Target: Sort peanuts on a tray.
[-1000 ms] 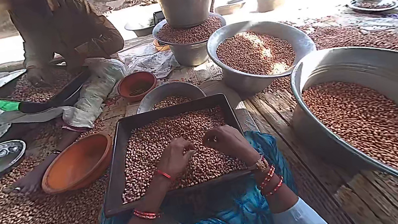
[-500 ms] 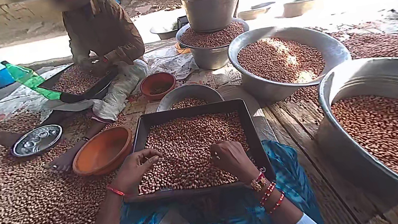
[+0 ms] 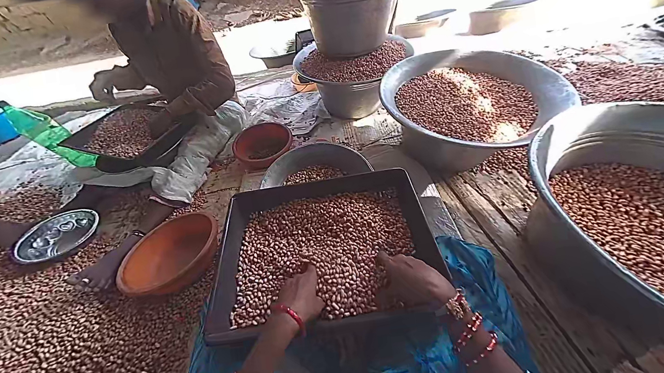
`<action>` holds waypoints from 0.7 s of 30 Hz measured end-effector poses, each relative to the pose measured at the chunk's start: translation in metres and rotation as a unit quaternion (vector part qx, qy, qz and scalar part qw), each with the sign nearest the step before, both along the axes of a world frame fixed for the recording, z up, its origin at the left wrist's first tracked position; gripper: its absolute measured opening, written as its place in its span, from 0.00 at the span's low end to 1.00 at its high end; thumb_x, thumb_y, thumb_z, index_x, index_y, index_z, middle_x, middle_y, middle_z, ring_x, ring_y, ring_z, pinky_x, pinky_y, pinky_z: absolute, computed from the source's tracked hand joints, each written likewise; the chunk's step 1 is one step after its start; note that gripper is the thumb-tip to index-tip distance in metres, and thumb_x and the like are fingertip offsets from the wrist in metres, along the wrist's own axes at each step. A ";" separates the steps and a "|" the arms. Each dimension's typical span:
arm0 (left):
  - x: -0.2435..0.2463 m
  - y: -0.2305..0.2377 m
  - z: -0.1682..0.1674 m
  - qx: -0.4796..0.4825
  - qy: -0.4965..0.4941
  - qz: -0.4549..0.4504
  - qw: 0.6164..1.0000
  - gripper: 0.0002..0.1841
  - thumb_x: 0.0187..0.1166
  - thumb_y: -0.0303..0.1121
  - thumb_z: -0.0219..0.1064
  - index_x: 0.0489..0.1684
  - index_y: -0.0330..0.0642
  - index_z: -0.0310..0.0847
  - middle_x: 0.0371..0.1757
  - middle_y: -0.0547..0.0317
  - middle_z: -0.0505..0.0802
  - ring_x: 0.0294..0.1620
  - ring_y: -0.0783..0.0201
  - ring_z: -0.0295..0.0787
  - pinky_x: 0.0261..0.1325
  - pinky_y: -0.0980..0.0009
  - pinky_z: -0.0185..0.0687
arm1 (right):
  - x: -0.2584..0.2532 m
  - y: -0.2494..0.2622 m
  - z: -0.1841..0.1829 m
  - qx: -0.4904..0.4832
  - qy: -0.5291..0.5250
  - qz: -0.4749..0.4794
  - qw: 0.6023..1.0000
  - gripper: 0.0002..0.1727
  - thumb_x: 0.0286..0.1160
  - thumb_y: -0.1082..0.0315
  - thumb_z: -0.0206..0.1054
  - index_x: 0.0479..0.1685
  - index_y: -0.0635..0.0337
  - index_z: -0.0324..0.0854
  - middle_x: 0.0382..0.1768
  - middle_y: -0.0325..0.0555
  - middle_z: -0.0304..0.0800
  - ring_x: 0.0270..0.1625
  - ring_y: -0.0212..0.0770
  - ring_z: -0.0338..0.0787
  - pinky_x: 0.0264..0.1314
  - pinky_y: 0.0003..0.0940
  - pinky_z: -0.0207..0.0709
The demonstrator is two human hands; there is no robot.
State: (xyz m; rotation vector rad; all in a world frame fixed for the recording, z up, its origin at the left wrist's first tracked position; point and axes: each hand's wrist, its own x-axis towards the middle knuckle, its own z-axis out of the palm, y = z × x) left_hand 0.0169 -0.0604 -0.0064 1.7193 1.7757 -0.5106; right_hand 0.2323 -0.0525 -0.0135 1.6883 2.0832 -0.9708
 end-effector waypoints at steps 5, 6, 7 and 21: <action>0.022 0.005 -0.002 0.076 -0.343 0.041 0.935 0.46 0.82 0.23 0.63 0.95 0.29 0.30 0.93 0.29 0.56 0.93 0.45 0.57 0.93 0.56 0.52 | -0.006 0.008 -0.004 0.044 0.195 -0.060 0.978 0.31 0.72 0.69 0.73 0.74 0.71 0.70 0.58 0.68 0.86 0.64 0.63 0.87 0.68 0.63 0.75; 0.021 0.008 -0.001 0.105 -0.414 0.038 0.903 0.44 0.81 0.21 0.64 0.95 0.30 0.37 0.93 0.32 0.58 0.90 0.48 0.63 0.89 0.60 0.61 | -0.003 0.009 -0.005 0.072 0.242 -0.075 0.965 0.29 0.73 0.70 0.72 0.73 0.72 0.71 0.58 0.67 0.86 0.64 0.61 0.87 0.69 0.61 0.75; 0.017 0.014 0.001 0.138 -0.455 0.040 0.879 0.39 0.80 0.22 0.65 0.92 0.33 0.49 0.90 0.37 0.65 0.83 0.53 0.75 0.81 0.62 0.73 | 0.001 0.009 -0.005 0.107 0.294 -0.084 0.946 0.30 0.74 0.70 0.70 0.76 0.72 0.70 0.60 0.66 0.86 0.65 0.58 0.87 0.71 0.57 0.75; -0.072 0.076 -0.004 0.165 -0.074 0.037 0.983 0.16 0.84 0.38 0.69 0.61 0.37 0.89 0.61 0.38 0.92 0.67 0.42 0.88 0.74 0.42 0.75 | 0.033 0.012 -0.005 0.204 0.416 -0.099 0.881 0.17 0.82 0.68 0.66 0.66 0.61 0.84 0.62 0.47 0.92 0.59 0.37 0.94 0.63 0.35 0.86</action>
